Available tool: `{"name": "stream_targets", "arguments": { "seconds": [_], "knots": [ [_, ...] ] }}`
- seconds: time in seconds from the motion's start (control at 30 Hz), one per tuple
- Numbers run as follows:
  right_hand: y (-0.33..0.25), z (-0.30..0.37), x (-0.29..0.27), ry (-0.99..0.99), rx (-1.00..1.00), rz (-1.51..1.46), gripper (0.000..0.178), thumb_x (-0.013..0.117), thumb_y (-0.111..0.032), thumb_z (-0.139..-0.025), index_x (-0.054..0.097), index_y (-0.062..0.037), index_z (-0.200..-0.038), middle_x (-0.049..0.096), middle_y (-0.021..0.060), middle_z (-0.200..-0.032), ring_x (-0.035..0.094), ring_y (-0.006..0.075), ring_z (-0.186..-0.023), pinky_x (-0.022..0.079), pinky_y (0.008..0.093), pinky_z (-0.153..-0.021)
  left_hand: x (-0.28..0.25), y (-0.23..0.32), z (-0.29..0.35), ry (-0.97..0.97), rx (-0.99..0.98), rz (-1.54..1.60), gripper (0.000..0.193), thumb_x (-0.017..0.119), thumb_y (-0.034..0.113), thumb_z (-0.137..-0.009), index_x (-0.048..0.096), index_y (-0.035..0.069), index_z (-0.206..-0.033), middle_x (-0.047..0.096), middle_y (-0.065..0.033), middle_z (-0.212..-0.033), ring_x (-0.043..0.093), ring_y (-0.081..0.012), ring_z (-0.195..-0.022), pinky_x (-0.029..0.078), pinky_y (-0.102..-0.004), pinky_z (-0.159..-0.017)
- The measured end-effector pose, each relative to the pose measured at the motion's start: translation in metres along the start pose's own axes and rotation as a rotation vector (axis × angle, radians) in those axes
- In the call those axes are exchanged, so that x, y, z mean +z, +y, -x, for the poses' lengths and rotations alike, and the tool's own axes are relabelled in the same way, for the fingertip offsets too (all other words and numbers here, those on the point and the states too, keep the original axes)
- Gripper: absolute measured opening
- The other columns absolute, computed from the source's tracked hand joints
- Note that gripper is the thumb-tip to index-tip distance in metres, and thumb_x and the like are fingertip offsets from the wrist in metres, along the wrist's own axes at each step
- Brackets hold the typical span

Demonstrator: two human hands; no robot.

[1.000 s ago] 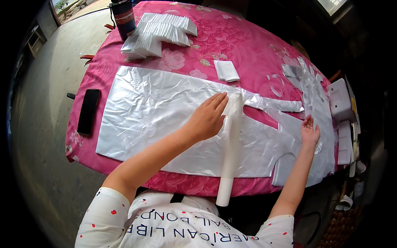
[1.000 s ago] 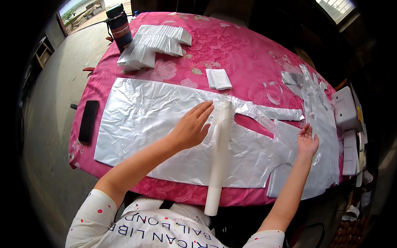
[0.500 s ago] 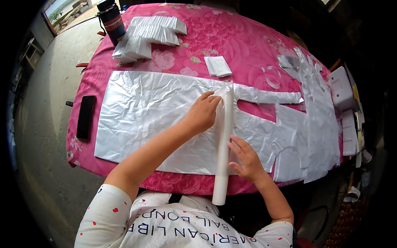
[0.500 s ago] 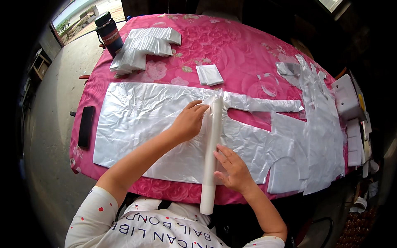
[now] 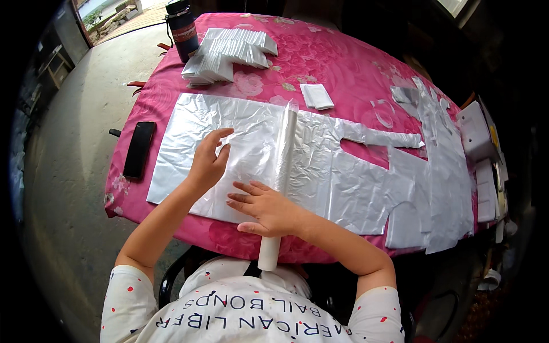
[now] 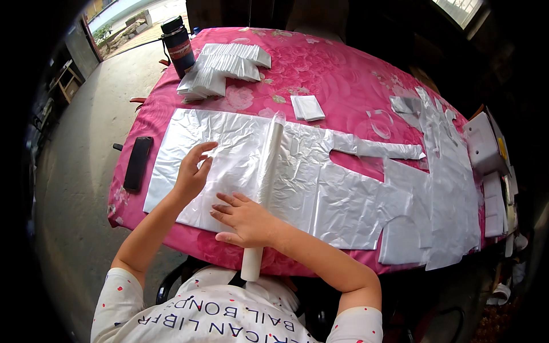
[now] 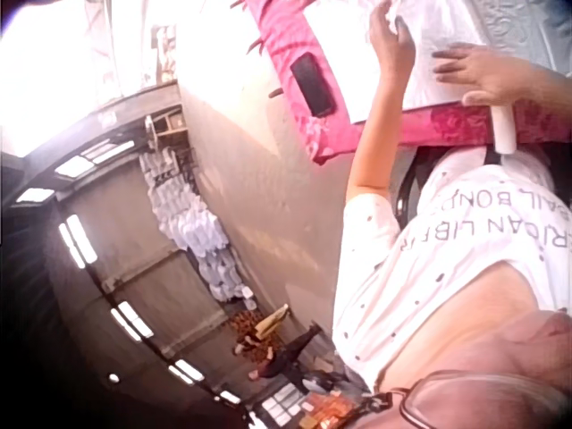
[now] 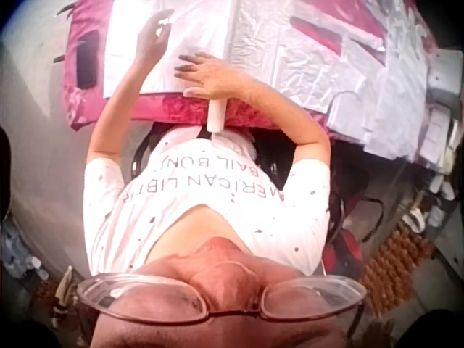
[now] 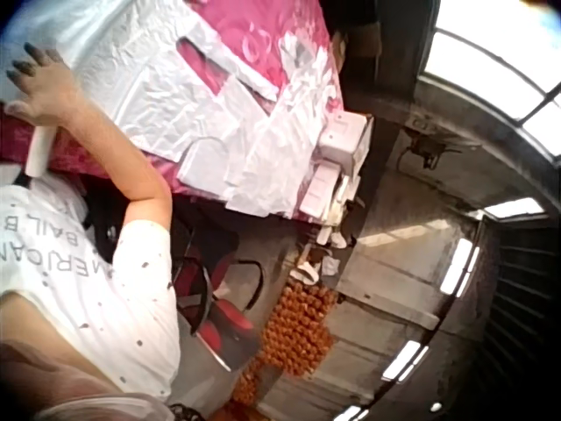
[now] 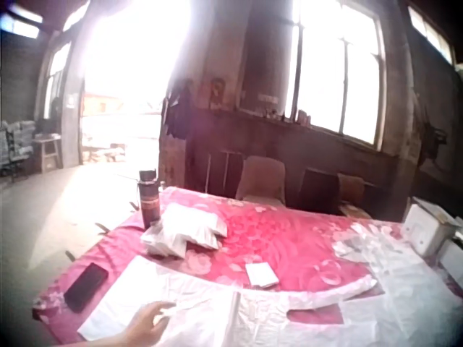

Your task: The person unrolls a roll of clear plastic wrap on a pink tablecloth, places small white rectangular items onto the film, folds the wrap around each item, and stacks the wrapped units. The person repeats this process for multiple items, maintaining a growing stack of wrapped packages.

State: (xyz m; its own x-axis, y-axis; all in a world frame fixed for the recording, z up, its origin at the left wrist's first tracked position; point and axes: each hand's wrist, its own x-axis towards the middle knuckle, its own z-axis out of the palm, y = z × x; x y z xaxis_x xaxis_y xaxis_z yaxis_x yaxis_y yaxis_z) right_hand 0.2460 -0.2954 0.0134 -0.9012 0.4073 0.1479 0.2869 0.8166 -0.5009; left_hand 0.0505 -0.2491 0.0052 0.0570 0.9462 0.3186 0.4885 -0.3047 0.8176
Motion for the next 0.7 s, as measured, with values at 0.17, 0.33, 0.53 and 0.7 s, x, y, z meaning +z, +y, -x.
{"name": "stream_targets", "arguments": {
  "seconds": [0.17,0.33,0.53,0.7],
  "knots": [
    [-0.014,-0.027,-0.020,0.145,-0.114,-0.357,0.048,0.048,-0.039,-0.090,0.052,-0.0026,-0.121,0.052,0.0148,-0.124,0.045,0.0319,-0.119,0.036,0.0406,-0.099,-0.046,-0.017,0.051,0.057,-0.136,0.080,0.034,0.051,-0.001,-0.083,0.052,0.003,-0.117,0.057,-0.0102,-0.115,0.054,-0.0215,-0.108,0.044,-0.0323,-0.086],
    [0.036,-0.003,-0.021,0.251,0.036,0.004,0.047,0.052,-0.036,-0.088,0.050,-0.0050,-0.124,0.047,0.0141,-0.130,0.043,0.0313,-0.121,0.034,0.0413,-0.100,-0.085,-0.012,0.108,0.050,-0.222,0.048,0.037,0.051,-0.002,-0.082,0.050,0.003,-0.119,0.055,-0.0102,-0.116,0.054,-0.0210,-0.106,0.044,-0.0310,-0.086],
    [0.050,-0.056,0.005,0.089,-0.063,0.212,0.059,0.048,-0.045,-0.086,0.043,-0.0072,-0.131,0.038,0.0116,-0.139,0.029,0.0295,-0.131,0.019,0.0439,-0.109,-0.092,-0.002,0.155,0.041,-0.344,0.175,0.040,0.053,0.000,-0.082,0.048,0.003,-0.121,0.053,-0.0121,-0.116,0.054,-0.0212,-0.106,0.043,-0.0315,-0.088],
    [0.041,-0.141,0.028,0.059,-0.189,0.252,0.057,0.045,-0.048,-0.087,0.048,-0.0078,-0.127,0.046,0.0083,-0.133,0.032,0.0276,-0.130,0.024,0.0433,-0.106,-0.090,0.013,0.165,0.000,-0.347,0.078,0.047,0.058,0.005,-0.080,0.042,0.001,-0.125,0.049,-0.0156,-0.115,0.053,-0.0246,-0.099,0.043,-0.0341,-0.086]
  ]
}}
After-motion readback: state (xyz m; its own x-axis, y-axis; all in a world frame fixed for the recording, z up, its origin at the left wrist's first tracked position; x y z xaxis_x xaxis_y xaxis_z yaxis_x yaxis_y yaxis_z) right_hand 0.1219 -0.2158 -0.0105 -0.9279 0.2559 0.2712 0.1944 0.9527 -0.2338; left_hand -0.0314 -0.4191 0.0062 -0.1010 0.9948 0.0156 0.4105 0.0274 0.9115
